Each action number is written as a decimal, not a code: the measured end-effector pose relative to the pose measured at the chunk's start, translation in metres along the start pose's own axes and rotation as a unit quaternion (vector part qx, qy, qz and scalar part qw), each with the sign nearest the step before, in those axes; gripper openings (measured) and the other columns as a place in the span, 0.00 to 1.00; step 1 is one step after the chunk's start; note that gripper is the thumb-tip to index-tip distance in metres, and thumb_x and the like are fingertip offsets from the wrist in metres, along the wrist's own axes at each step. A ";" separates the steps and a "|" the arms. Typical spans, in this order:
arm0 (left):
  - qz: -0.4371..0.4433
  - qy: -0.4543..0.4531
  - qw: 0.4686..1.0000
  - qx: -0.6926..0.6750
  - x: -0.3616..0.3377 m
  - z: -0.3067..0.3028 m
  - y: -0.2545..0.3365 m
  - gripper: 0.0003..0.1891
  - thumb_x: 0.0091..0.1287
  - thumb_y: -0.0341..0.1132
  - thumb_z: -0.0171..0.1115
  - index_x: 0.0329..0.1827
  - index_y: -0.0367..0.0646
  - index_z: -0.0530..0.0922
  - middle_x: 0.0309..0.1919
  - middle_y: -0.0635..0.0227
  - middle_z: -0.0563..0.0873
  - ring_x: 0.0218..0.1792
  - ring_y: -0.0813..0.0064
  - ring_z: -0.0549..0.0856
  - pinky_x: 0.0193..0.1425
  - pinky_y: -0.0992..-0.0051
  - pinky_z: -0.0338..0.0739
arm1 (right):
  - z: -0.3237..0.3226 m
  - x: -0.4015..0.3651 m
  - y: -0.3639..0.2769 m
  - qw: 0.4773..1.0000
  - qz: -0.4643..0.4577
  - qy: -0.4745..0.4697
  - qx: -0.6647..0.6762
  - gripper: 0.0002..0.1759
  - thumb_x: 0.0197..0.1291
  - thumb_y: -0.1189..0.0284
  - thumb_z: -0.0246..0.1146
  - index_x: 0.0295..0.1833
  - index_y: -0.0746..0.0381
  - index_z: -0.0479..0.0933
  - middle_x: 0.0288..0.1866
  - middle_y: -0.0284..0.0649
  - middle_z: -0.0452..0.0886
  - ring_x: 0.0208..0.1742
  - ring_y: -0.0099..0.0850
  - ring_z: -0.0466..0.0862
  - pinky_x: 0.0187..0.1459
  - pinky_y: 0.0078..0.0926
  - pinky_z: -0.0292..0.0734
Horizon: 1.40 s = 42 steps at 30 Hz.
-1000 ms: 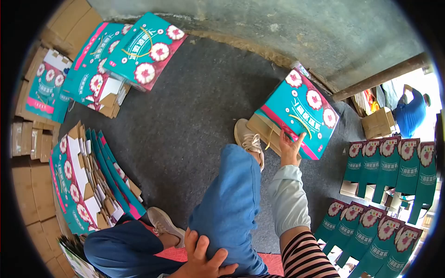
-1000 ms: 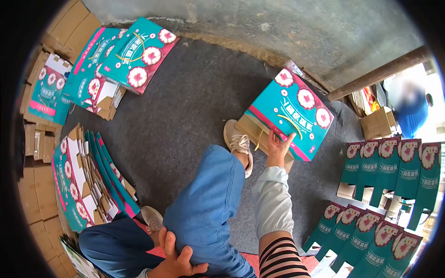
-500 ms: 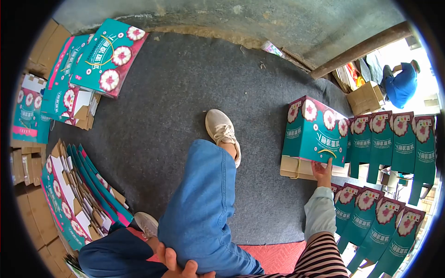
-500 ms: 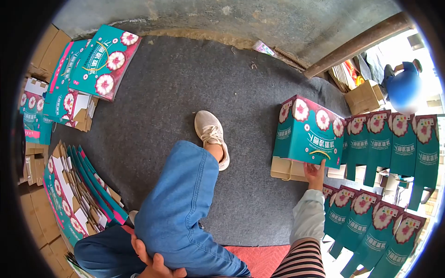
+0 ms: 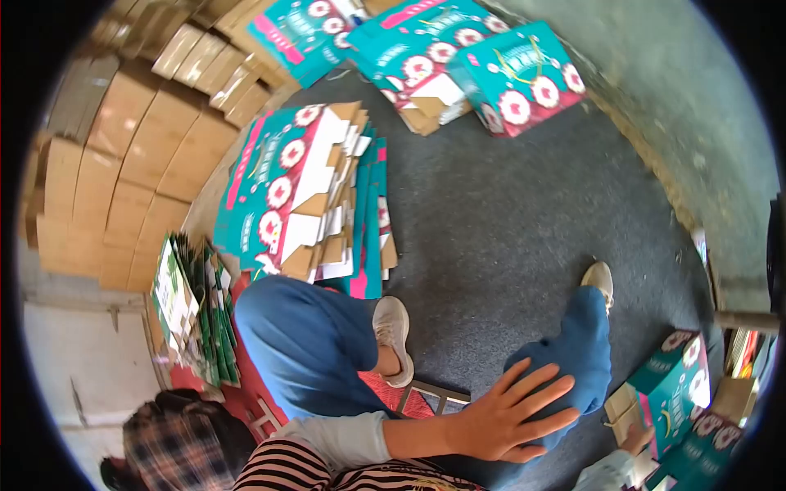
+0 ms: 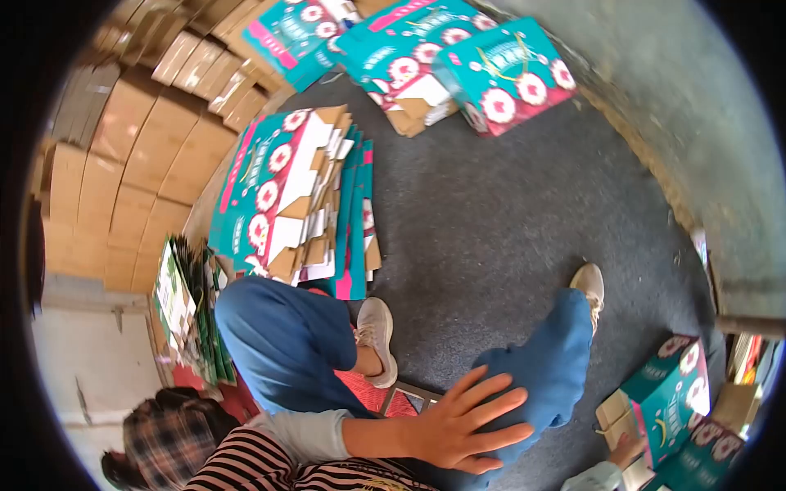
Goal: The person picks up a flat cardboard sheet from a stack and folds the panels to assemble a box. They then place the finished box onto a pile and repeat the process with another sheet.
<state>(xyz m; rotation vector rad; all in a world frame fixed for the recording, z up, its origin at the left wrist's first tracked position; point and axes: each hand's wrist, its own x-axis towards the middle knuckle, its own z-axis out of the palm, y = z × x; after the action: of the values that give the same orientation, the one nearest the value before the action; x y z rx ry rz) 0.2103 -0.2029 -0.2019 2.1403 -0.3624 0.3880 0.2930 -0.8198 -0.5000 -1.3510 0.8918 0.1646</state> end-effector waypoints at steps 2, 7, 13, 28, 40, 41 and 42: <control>-0.004 0.002 1.000 -0.004 0.001 -0.009 -0.001 0.35 0.61 0.49 0.63 0.71 0.49 0.65 0.73 0.50 0.58 0.72 0.46 0.59 0.71 0.46 0.55 | 0.078 -0.024 0.012 0.999 0.011 -0.049 0.002 0.24 0.67 0.70 0.50 0.68 0.55 0.65 0.62 0.37 0.74 0.59 0.31 0.76 0.63 0.39 0.66; -0.004 0.021 1.000 0.017 -0.013 -0.050 0.015 0.37 0.55 0.38 0.70 0.69 0.42 0.65 0.72 0.47 0.58 0.70 0.49 0.65 0.65 0.54 0.66 | 0.304 -0.163 -0.058 0.938 -0.172 -0.280 -0.109 0.25 0.71 0.61 0.53 0.68 0.61 0.66 0.61 0.44 0.73 0.59 0.31 0.75 0.56 0.26 0.72; -0.066 0.266 0.932 0.237 -0.083 -0.223 0.018 0.24 0.56 0.32 0.68 0.57 0.38 0.76 0.53 0.51 0.81 0.52 0.53 0.81 0.56 0.62 0.76 | 0.436 -0.348 -0.174 0.790 -0.457 -0.303 -0.272 0.21 0.72 0.63 0.53 0.62 0.66 0.72 0.54 0.40 0.80 0.52 0.29 0.80 0.54 0.25 0.73; -0.588 0.148 0.691 0.393 -0.178 -0.278 -0.271 0.52 0.53 0.62 0.66 0.73 0.36 0.57 0.73 0.46 0.56 0.75 0.50 0.53 0.74 0.51 0.50 | 0.591 -0.428 -0.115 0.215 -0.520 -0.408 -0.719 0.18 0.59 0.69 0.63 0.55 0.61 0.76 0.44 0.48 0.81 0.45 0.47 0.82 0.44 0.41 0.77; -0.488 0.067 0.716 0.495 -0.203 -0.283 -0.311 0.32 0.64 0.44 0.58 0.68 0.36 0.62 0.57 0.43 0.74 0.58 0.46 0.77 0.52 0.57 0.79 | 0.607 -0.465 -0.107 0.253 -0.541 -0.466 -0.653 0.22 0.59 0.65 0.65 0.57 0.62 0.74 0.43 0.46 0.81 0.45 0.44 0.82 0.45 0.38 0.78; -0.503 0.073 0.731 0.455 -0.205 -0.291 -0.312 0.31 0.64 0.42 0.58 0.68 0.37 0.62 0.55 0.43 0.76 0.53 0.47 0.79 0.50 0.57 0.80 | 0.606 -0.466 -0.107 0.250 -0.540 -0.463 -0.657 0.22 0.59 0.65 0.65 0.57 0.62 0.74 0.43 0.46 0.81 0.45 0.44 0.82 0.45 0.38 0.78; -0.515 0.078 0.745 0.415 -0.205 -0.302 -0.314 0.30 0.63 0.39 0.57 0.68 0.39 0.62 0.52 0.44 0.78 0.49 0.48 0.81 0.47 0.58 0.81 | 0.605 -0.467 -0.107 0.249 -0.539 -0.460 -0.661 0.22 0.59 0.66 0.64 0.57 0.62 0.74 0.43 0.46 0.81 0.45 0.44 0.82 0.45 0.38 0.78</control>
<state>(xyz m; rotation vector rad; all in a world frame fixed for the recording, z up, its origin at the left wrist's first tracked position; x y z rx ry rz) 0.1068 0.2429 -0.3517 2.6986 1.3172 0.0387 0.3187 -0.1337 -0.1478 -2.4729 -1.8610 0.5954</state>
